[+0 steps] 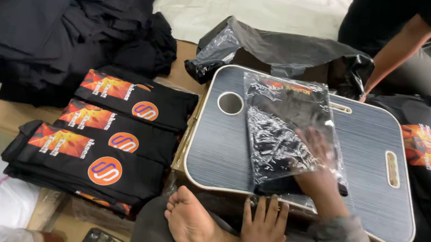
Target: The person places black printed shirts into plastic sleeves on a small lap desk, smooths the plastic, and stacks the packaged items.
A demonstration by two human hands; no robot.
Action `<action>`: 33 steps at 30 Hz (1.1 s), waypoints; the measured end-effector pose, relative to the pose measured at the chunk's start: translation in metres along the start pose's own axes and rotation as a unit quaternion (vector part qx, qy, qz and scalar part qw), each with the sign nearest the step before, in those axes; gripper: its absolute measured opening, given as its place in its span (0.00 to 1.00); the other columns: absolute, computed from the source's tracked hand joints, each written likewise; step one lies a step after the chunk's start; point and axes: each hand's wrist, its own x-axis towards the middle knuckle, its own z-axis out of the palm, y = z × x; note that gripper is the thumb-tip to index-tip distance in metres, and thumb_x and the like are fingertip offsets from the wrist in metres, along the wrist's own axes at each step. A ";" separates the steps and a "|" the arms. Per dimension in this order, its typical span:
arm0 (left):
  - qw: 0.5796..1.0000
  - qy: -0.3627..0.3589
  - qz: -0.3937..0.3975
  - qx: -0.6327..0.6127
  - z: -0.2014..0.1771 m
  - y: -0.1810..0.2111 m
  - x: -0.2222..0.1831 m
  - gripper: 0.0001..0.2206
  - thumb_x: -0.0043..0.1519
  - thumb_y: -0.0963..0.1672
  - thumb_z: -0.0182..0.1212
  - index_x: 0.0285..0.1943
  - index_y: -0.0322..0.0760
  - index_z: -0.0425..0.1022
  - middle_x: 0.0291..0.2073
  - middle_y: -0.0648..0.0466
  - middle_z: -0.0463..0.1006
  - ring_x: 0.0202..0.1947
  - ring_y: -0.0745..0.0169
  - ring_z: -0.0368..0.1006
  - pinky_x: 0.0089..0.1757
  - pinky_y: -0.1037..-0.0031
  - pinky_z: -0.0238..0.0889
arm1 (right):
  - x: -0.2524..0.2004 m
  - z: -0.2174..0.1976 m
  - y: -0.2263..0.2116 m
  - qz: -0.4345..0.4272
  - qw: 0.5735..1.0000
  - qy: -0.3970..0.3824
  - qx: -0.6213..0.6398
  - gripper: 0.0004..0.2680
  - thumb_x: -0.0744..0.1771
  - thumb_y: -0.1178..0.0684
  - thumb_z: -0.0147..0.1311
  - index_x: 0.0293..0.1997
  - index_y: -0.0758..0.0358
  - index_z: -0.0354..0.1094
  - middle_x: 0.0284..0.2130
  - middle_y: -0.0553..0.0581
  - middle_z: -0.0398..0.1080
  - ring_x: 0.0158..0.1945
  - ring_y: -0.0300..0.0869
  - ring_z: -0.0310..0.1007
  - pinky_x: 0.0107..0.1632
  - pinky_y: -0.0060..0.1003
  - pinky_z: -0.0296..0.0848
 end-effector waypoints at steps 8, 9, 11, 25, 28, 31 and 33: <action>0.995 0.092 0.001 -0.049 -0.082 0.000 0.081 0.19 0.64 0.45 0.65 0.65 0.43 0.77 0.62 0.43 0.76 0.51 0.36 0.70 0.45 0.46 0.62 | 0.011 0.085 0.042 -0.037 0.991 0.102 -0.082 0.34 0.69 0.19 0.40 0.86 0.32 0.36 0.88 0.53 0.29 0.87 0.65 0.33 0.83 0.66 0.33; 0.995 0.094 -0.020 -0.029 -0.079 -0.004 0.094 0.25 0.65 0.45 0.65 0.74 0.47 0.74 0.69 0.41 0.75 0.60 0.31 0.72 0.52 0.42 0.65 | 0.016 0.093 0.047 -0.053 0.975 0.112 -0.183 0.38 0.69 0.15 0.30 0.89 0.25 0.16 0.89 0.50 0.16 0.87 0.64 0.29 0.83 0.64 0.28; 0.997 0.067 -0.045 -0.020 -0.045 -0.028 0.107 0.24 0.68 0.44 0.59 0.77 0.50 0.74 0.76 0.41 0.70 0.69 0.23 0.64 0.57 0.32 0.60 | 0.007 0.086 0.042 -0.054 0.991 0.115 -0.046 0.38 0.65 0.38 0.40 0.89 0.41 0.26 0.89 0.52 0.24 0.88 0.64 0.27 0.84 0.64 0.28; 0.983 0.081 -0.080 -0.145 -0.064 -0.048 0.142 0.31 0.59 0.47 0.70 0.75 0.48 0.77 0.73 0.44 0.74 0.70 0.27 0.67 0.58 0.27 0.60 | 0.149 0.052 -0.049 -0.033 0.985 0.110 0.129 0.27 0.75 0.32 0.36 0.89 0.42 0.43 0.87 0.62 0.40 0.89 0.63 0.25 0.85 0.63 0.30; 0.977 0.080 -0.092 -0.173 -0.060 -0.058 0.137 0.28 0.64 0.49 0.72 0.77 0.51 0.77 0.77 0.45 0.74 0.71 0.26 0.68 0.59 0.28 0.60 | 0.175 0.038 -0.070 -0.105 0.983 0.141 0.047 0.20 0.75 0.39 0.44 0.76 0.53 0.64 0.86 0.72 0.42 0.87 0.76 0.33 0.83 0.72 0.33; 0.967 0.097 -0.085 -0.219 -0.063 -0.065 0.135 0.21 0.73 0.49 0.61 0.75 0.46 0.77 0.75 0.40 0.76 0.68 0.19 0.68 0.56 0.30 0.61 | 0.191 0.034 -0.083 -0.176 0.967 0.185 0.001 0.25 0.74 0.35 0.45 0.86 0.41 0.54 0.88 0.60 0.42 0.89 0.69 0.26 0.84 0.66 0.27; 0.959 0.101 -0.089 -0.249 -0.059 -0.064 0.135 0.20 0.77 0.49 0.57 0.76 0.45 0.77 0.75 0.37 0.76 0.69 0.17 0.69 0.57 0.26 0.60 | 0.185 0.014 -0.098 -0.160 0.980 0.064 -0.098 0.25 0.74 0.31 0.38 0.82 0.46 0.57 0.89 0.53 0.34 0.88 0.72 0.27 0.81 0.79 0.30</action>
